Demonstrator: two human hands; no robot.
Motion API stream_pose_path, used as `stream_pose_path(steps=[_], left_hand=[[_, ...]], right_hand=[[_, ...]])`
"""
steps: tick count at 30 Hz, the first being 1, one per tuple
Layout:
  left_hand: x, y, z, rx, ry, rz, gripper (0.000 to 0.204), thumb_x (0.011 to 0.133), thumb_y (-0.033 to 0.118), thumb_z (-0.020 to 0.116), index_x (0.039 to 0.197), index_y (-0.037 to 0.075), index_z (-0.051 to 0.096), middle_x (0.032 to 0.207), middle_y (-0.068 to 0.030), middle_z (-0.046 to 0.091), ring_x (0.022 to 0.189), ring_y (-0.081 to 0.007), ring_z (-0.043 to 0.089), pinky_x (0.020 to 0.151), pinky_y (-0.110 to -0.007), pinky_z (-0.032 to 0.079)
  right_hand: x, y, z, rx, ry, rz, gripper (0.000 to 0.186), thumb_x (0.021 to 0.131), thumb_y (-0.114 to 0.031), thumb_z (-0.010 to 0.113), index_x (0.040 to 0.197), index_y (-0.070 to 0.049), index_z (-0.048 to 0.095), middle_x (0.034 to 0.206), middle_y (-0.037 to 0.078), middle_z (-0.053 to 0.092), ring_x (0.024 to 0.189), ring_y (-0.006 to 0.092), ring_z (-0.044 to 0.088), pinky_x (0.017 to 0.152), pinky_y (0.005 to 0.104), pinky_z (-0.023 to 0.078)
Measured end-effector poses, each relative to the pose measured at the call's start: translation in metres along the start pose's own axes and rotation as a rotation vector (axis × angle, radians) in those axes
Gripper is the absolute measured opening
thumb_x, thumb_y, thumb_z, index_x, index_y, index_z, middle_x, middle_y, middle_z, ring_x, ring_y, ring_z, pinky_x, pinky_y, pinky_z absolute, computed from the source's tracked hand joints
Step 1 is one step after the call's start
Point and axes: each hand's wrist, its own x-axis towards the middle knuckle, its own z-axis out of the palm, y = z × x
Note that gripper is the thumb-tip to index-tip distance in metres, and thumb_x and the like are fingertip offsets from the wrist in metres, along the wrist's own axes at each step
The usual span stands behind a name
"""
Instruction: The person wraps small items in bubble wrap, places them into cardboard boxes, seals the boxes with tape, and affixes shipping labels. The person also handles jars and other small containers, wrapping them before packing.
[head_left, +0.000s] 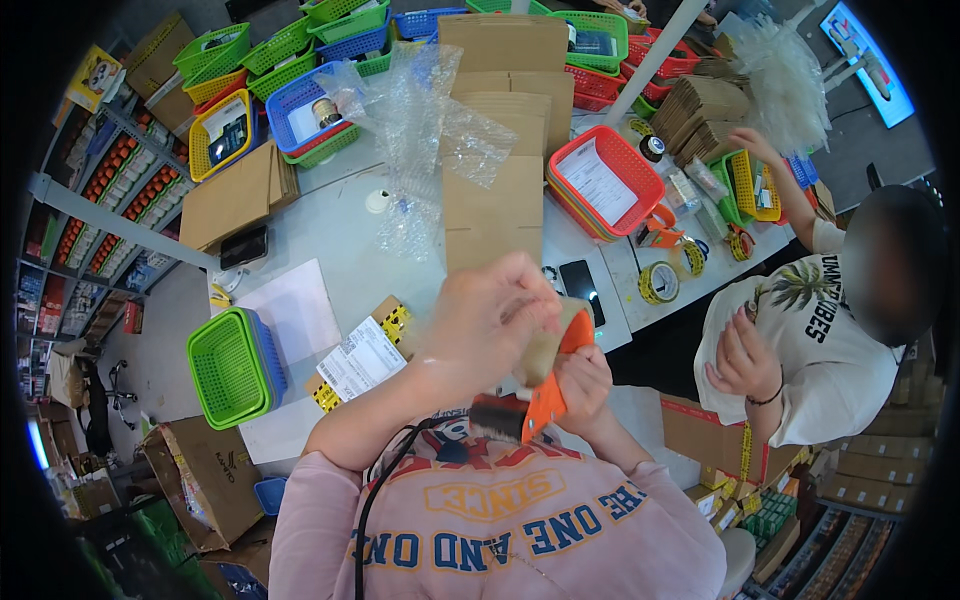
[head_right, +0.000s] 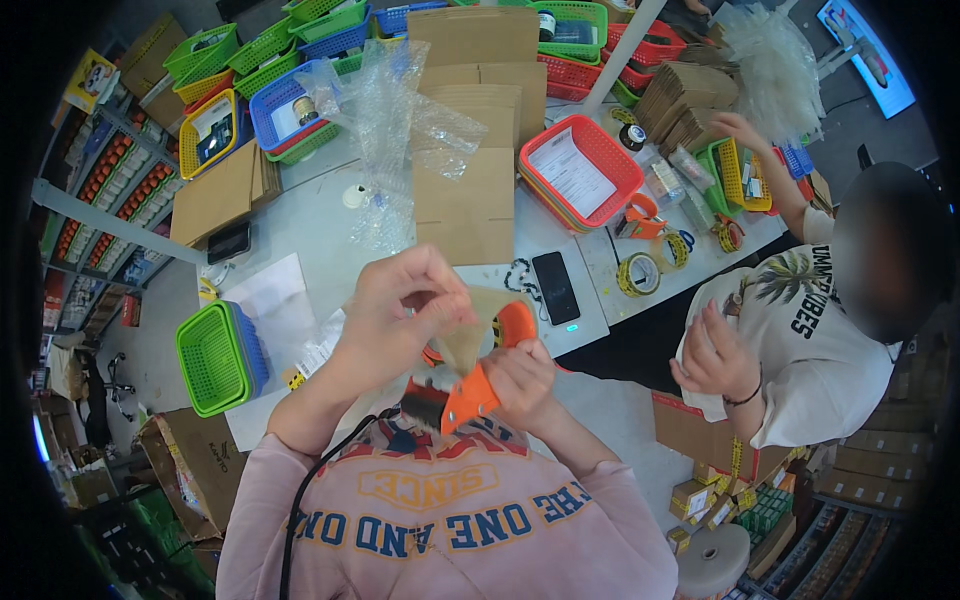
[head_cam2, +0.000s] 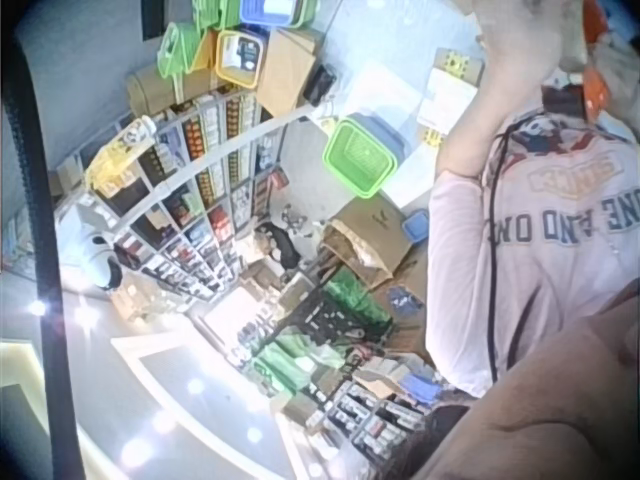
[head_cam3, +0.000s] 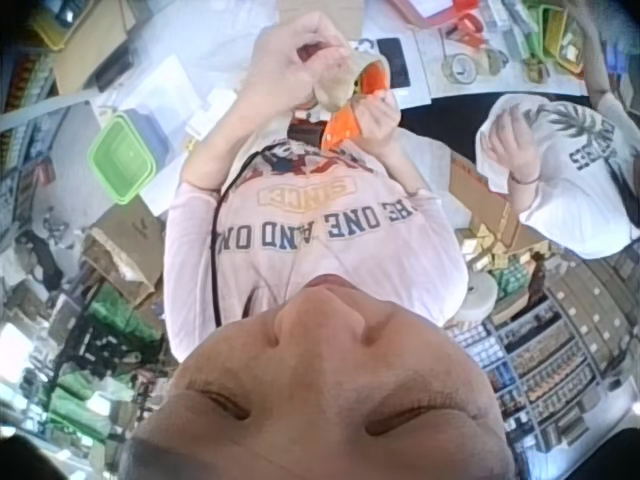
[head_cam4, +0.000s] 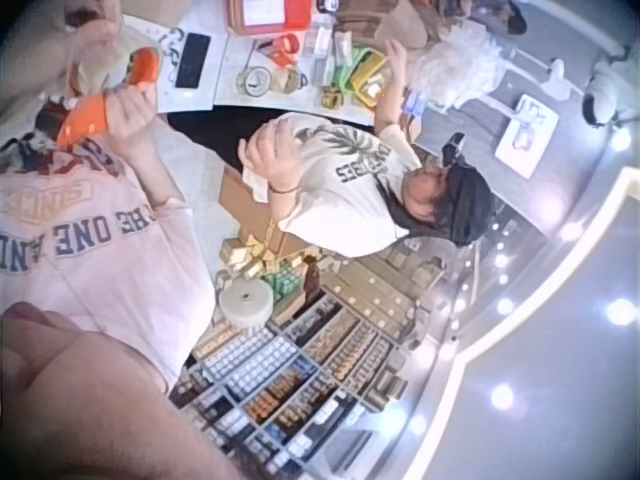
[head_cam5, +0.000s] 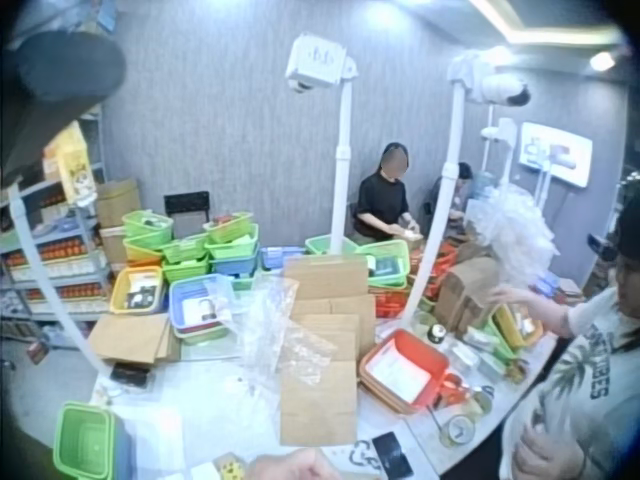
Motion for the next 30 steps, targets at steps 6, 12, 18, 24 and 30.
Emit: stream_pose_path(steps=[6, 12, 18, 24, 30], left_hand=[[0.004, 0.001, 0.000, -0.070, 0.016, 0.040, 0.004, 0.087, 0.001, 0.055, 0.084, 0.001, 0.052, 0.076, -0.0061, 0.062, 0.076, -0.0115, 0.063, 0.070, -0.025, 0.049], [0.012, 0.008, -0.011, 0.299, 0.004, 0.098, 0.007, 0.088, 0.004, 0.056, 0.089, 0.001, 0.049, 0.082, -0.0064, 0.062, 0.079, -0.0130, 0.062, 0.072, -0.027, 0.048], [0.009, 0.011, -0.014, 0.477, -0.071, 0.152, 0.026, 0.076, -0.001, 0.066, 0.095, 0.003, 0.047, 0.087, -0.0100, 0.059, 0.081, -0.0232, 0.061, 0.071, -0.031, 0.048], [0.010, 0.009, -0.014, 0.620, -0.124, 0.227, 0.034, 0.073, -0.003, 0.066, 0.095, 0.003, 0.041, 0.084, -0.0143, 0.057, 0.082, -0.0319, 0.061, 0.068, -0.035, 0.048], [0.013, 0.004, -0.009, 0.515, -0.112, 0.168, 0.029, 0.076, -0.004, 0.062, 0.085, 0.002, 0.035, 0.066, -0.0159, 0.055, 0.069, -0.0361, 0.062, 0.056, -0.037, 0.046]], right_hand=[[0.000, 0.007, 0.005, 0.012, 0.038, 0.057, 0.025, 0.056, -0.011, 0.078, 0.074, -0.004, 0.062, 0.067, 0.006, 0.063, 0.055, 0.0183, 0.058, 0.056, 0.0277, 0.039], [0.002, 0.001, 0.005, -0.072, 0.127, 0.040, 0.023, 0.060, -0.012, 0.076, 0.075, -0.002, 0.061, 0.068, 0.006, 0.062, 0.056, 0.0193, 0.057, 0.056, 0.0290, 0.038], [-0.003, 0.006, 0.005, -0.077, 0.115, 0.032, 0.023, 0.060, -0.009, 0.074, 0.077, 0.001, 0.062, 0.065, 0.005, 0.058, 0.052, 0.0197, 0.053, 0.058, 0.0306, 0.038], [-0.001, 0.002, 0.005, -0.013, 0.123, 0.049, 0.024, 0.055, -0.008, 0.074, 0.072, -0.001, 0.058, 0.063, 0.007, 0.055, 0.051, 0.0217, 0.050, 0.057, 0.0320, 0.037], [-0.002, -0.001, 0.009, -0.013, 0.136, 0.032, 0.024, 0.054, -0.007, 0.072, 0.072, 0.000, 0.057, 0.068, 0.010, 0.058, 0.053, 0.0238, 0.051, 0.057, 0.0327, 0.037]])
